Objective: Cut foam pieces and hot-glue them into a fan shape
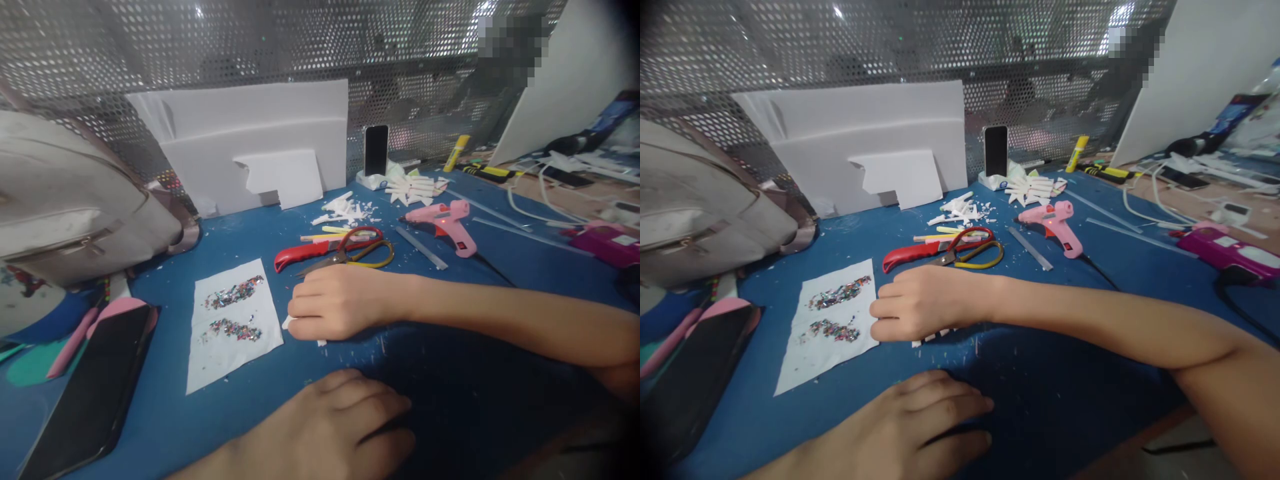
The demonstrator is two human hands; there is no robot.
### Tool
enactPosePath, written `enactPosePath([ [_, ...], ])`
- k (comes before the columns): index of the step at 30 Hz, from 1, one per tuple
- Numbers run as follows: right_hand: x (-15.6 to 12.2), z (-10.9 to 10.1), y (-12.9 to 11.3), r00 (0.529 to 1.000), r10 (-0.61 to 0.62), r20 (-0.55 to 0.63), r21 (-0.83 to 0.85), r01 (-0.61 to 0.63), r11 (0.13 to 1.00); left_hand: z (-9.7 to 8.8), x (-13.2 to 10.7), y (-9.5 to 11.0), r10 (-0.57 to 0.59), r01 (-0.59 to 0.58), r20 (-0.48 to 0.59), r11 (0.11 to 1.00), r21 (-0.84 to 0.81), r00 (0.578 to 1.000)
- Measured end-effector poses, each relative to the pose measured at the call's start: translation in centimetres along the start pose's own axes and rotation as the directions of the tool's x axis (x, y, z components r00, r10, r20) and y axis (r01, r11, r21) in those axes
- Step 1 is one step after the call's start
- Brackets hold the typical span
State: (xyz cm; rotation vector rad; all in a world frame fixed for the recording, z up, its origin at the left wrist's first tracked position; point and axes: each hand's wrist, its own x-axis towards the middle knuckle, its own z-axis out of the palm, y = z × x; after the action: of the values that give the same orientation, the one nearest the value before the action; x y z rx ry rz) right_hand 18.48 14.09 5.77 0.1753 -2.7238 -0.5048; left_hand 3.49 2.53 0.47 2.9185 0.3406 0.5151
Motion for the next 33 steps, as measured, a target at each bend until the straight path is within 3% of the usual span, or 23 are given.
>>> enactPosePath([
  [12,-0.1,0.1,0.1,0.998,0.009,0.066,0.04,-0.011,0.999,0.1,-0.1,0.0,0.005,-0.005,-0.015,1.0,0.005,1.0],
  [19,-0.1,-0.5,0.5,0.984,0.007,0.176,0.154,-0.035,0.987,-0.1,0.0,0.1,0.004,-0.004,-0.017,1.0,0.007,1.0],
  [24,-0.1,-0.9,0.7,0.965,0.093,0.244,0.356,-0.179,0.917,-0.2,0.0,0.0,0.006,-0.006,-0.011,1.0,-0.002,1.0],
  [28,0.0,-0.3,0.2,0.933,0.225,0.281,0.338,-0.315,0.887,-0.1,0.0,0.0,0.008,-0.007,-0.018,1.0,0.003,1.0],
  [33,0.0,0.0,-0.5,0.908,0.258,0.33,0.331,-0.368,0.869,0.1,0.0,-0.1,0.004,-0.004,-0.026,1.0,0.011,1.0],
])
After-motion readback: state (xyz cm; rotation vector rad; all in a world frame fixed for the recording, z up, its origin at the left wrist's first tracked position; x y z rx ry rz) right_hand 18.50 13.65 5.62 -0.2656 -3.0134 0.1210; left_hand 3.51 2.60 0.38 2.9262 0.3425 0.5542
